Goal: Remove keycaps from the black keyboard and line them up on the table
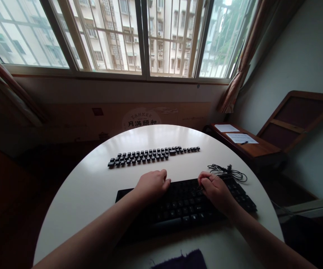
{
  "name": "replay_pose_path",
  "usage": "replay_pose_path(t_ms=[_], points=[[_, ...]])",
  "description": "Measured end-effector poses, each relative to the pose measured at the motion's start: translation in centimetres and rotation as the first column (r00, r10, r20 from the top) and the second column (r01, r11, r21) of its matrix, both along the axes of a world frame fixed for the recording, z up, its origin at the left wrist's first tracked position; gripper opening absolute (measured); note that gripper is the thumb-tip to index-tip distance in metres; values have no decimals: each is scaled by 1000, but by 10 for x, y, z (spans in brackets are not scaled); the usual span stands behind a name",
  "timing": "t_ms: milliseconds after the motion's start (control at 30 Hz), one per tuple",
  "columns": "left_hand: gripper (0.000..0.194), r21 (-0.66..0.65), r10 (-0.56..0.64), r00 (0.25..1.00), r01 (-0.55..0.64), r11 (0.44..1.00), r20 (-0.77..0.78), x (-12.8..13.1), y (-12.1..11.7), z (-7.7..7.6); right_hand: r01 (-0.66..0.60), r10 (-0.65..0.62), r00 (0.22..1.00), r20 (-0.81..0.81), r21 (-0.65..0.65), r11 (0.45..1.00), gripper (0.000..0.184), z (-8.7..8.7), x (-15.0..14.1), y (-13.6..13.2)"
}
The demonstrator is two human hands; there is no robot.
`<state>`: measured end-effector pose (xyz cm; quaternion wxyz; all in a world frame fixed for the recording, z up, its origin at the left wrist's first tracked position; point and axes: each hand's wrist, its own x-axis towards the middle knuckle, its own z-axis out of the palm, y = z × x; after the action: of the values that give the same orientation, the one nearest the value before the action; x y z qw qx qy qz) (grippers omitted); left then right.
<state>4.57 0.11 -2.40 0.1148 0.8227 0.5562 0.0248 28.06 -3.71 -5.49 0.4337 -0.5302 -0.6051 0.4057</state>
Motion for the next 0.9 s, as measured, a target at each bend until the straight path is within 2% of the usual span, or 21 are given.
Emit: replay_pose_path(t_ms=[100, 300, 567, 900], points=[[29, -5, -1, 1000, 1, 1000, 10, -1, 0, 0, -29, 29, 999, 15, -34, 999, 14, -1, 0, 2], [29, -6, 8, 1000, -8, 1000, 13, -1, 0, 1, -88, 63, 979, 194, 123, 988, 20, 3, -1, -4], [29, -2, 18, 1000, -18, 1000, 4, 0, -2, 3, -164, 83, 928, 363, 199, 966, 19, 8, -5, -12], [30, 10, 8, 1000, -8, 1000, 5, -2, 0, 0, -71, 60, 996, 68, 168, 983, 19, 0, -3, -9]])
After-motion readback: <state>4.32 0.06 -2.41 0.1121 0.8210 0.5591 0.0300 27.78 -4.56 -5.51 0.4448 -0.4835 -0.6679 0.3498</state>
